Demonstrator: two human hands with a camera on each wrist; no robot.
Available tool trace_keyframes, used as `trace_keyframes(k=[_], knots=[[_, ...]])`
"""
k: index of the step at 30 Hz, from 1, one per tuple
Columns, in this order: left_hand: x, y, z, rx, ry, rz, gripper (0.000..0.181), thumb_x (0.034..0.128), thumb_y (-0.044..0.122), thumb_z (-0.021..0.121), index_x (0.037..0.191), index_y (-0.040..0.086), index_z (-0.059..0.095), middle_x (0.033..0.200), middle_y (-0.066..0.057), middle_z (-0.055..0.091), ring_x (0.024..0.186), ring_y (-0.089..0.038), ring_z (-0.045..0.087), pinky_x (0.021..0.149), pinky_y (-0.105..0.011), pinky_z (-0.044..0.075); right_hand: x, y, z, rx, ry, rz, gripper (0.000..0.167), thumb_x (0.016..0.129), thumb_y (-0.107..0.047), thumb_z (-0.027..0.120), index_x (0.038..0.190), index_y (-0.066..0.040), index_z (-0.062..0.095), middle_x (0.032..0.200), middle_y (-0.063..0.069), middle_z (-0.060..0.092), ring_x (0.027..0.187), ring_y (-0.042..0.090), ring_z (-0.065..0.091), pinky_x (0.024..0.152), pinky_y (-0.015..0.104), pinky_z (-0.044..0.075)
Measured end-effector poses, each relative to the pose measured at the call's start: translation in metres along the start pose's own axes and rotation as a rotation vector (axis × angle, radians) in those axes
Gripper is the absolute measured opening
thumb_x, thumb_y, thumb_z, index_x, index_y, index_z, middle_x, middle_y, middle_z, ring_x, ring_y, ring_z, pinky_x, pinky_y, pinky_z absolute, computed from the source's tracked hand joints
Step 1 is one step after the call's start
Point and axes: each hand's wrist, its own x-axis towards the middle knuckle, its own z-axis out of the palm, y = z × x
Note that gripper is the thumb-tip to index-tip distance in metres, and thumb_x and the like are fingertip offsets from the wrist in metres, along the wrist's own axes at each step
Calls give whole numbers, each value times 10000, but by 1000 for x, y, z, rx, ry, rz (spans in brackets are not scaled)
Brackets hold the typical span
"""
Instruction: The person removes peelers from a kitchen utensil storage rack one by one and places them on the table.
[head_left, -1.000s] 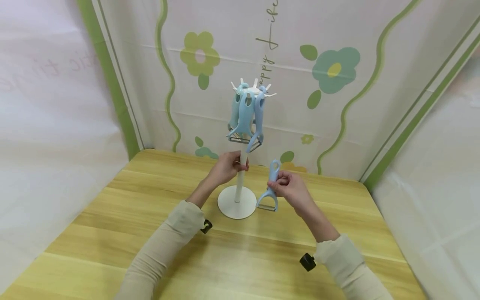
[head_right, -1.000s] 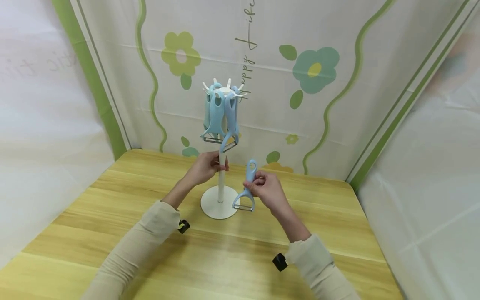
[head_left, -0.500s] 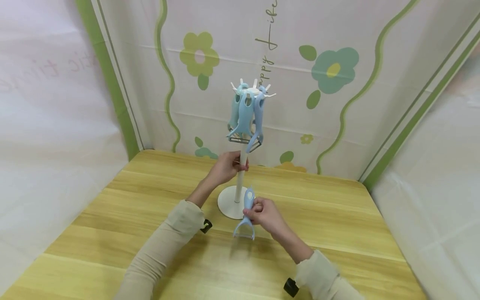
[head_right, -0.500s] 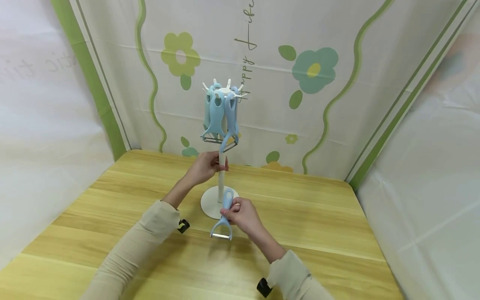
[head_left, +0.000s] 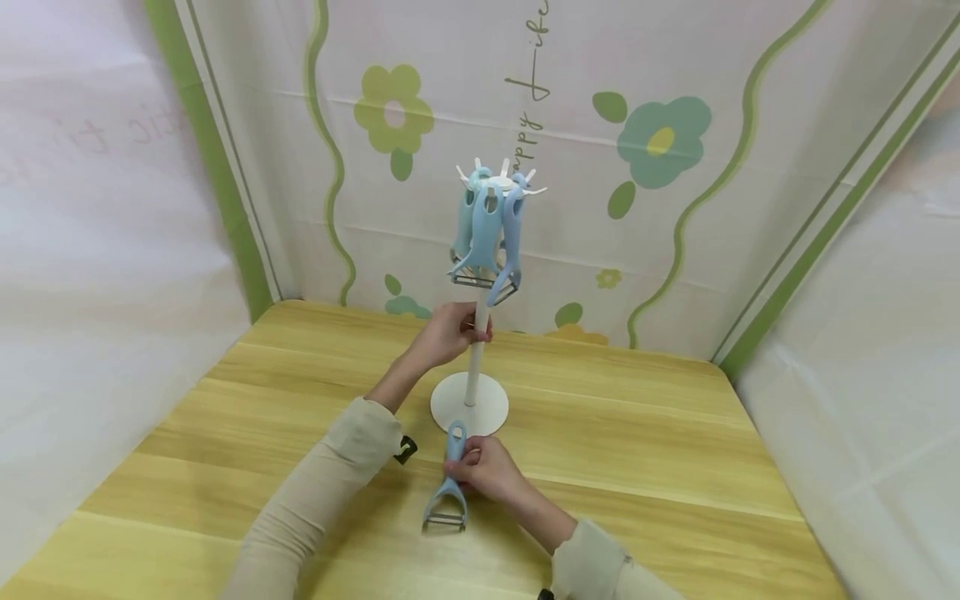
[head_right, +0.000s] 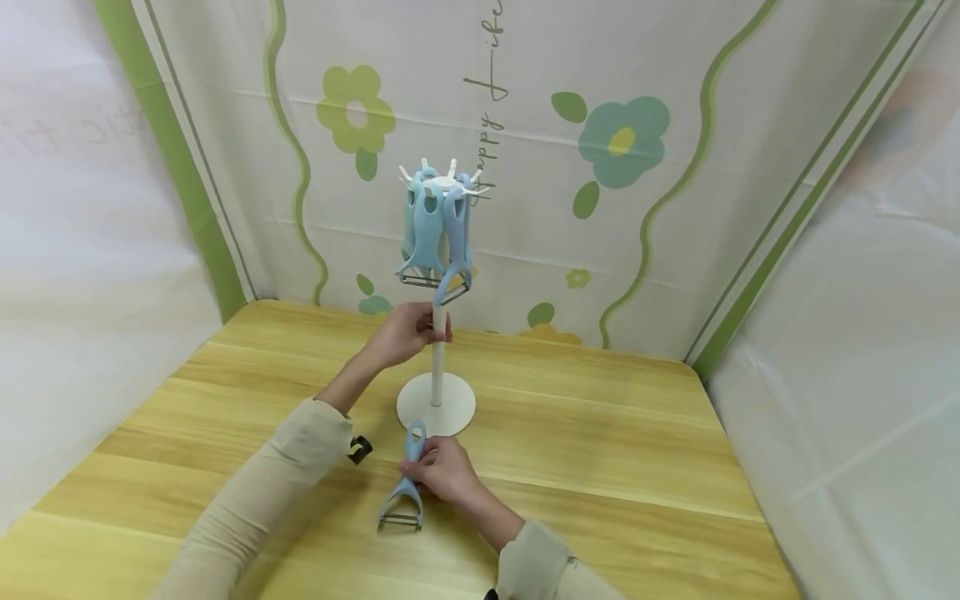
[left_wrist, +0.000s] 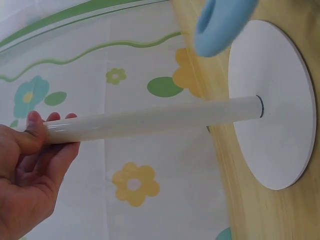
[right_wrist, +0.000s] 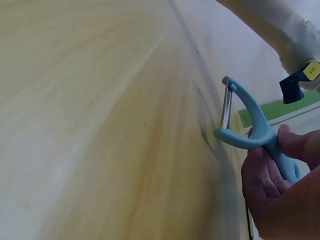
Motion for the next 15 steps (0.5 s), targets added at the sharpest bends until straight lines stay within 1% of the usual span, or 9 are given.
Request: trace_keyframes(k=[7, 12, 15], knots=[[1, 1, -1, 11, -9, 4, 49, 926, -14, 666, 934, 34, 674, 909, -102, 722, 880, -219, 736, 821, -341, 625, 3, 1, 8, 32, -10, 33, 192, 890, -10, 708, 1016, 67, 586, 834, 189, 749, 682, 90, 671, 613, 277, 609], [0, 0, -1, 12, -16, 1, 40, 927, -8, 668, 937, 27, 683, 907, -97, 727, 875, -211, 736, 808, -328, 626, 5, 5, 14, 40, -31, 28, 163, 889, 20, 694, 1007, 81, 600, 835, 214, 745, 671, 90, 666, 600, 278, 610], [0, 2, -2, 10, -20, 0, 46, 929, -13, 663, 940, 25, 685, 909, -105, 725, 874, -217, 735, 806, -333, 625, 7, 6, 17, 26, -23, 26, 162, 889, 12, 699, 1002, 81, 607, 834, 223, 744, 662, 93, 665, 582, 257, 599]])
